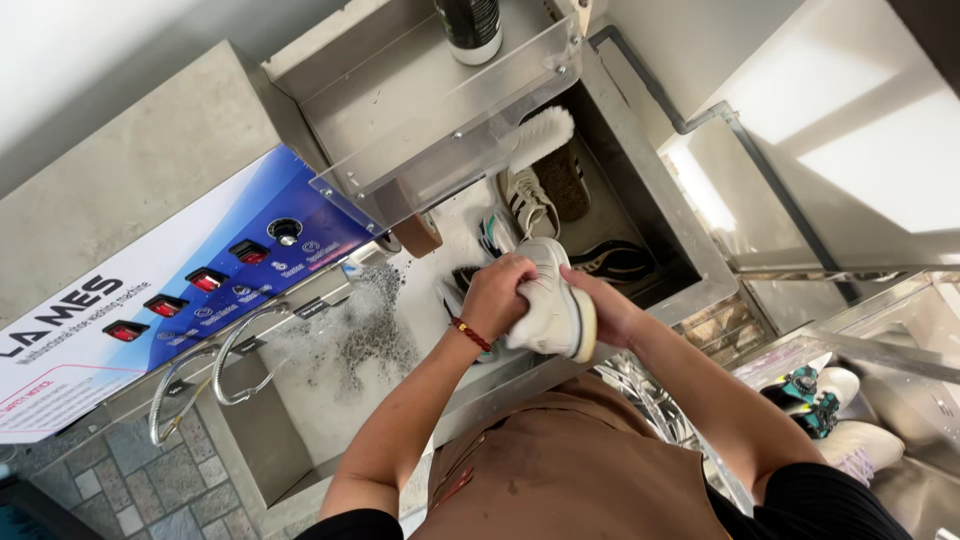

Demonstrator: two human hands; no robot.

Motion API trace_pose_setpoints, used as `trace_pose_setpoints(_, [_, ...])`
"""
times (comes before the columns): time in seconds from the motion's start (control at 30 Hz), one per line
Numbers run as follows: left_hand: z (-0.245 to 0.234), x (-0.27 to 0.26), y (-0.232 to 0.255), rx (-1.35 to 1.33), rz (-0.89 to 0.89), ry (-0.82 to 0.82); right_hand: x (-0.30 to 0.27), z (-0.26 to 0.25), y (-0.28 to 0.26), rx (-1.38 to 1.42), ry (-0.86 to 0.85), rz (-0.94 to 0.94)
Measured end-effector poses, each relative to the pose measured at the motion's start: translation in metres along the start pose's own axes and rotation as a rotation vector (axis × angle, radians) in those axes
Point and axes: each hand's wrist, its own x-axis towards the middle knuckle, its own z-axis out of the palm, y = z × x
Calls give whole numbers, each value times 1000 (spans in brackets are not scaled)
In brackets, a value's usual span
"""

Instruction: The person washes a pair of shoes using a specialized cleaning machine, scrubbing the soles and uppers under running water with brushes, then rinsing them in a sink.

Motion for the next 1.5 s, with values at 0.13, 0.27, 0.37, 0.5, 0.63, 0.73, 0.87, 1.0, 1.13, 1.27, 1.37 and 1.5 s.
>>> trace_pose_setpoints(0.13, [23, 10, -77, -222, -158, 53, -50, -4, -35, -658, 56, -168])
trace_pose_setpoints(0.27, [57, 12, -72, -1301, -596, 54, -52, 9, -35, -1439, 249, -607])
trace_pose_setpoints(0.37, [65, 23, -35, -962, -619, 56, -37, -8, -38, -1310, 276, -705])
trace_pose_setpoints(0.5, [83, 33, -34, -387, -404, 196, -15, -47, -39, -520, 329, -497])
trace_pose_setpoints(0.63, [109, 66, -54, -370, 84, 54, -7, -83, -62, -362, 347, -463])
trace_pose_setpoints(0.73, [118, 117, -55, -69, 221, 125, 6, -113, -123, -298, 412, -419])
trace_pose_setpoints(0.87, [135, 173, -60, -445, -216, 12, 48, -125, -213, -335, 452, -355])
trace_pose_setpoints(1.0, [150, 196, -78, -440, -190, 363, 87, -109, -270, -595, 381, -417])
trace_pose_setpoints(1.13, [158, 195, -89, -328, -192, 559, 136, -104, -297, -795, 298, -322])
trace_pose_setpoints(1.27, [140, 187, -101, -153, -302, 708, 206, -102, -311, -985, 65, -382])
trace_pose_setpoints(1.37, [126, 169, -108, -120, -366, 747, 236, -89, -311, -1092, 42, -343])
trace_pose_setpoints(1.5, [108, 159, -112, -89, -306, 815, 260, -54, -318, -1259, 70, -444])
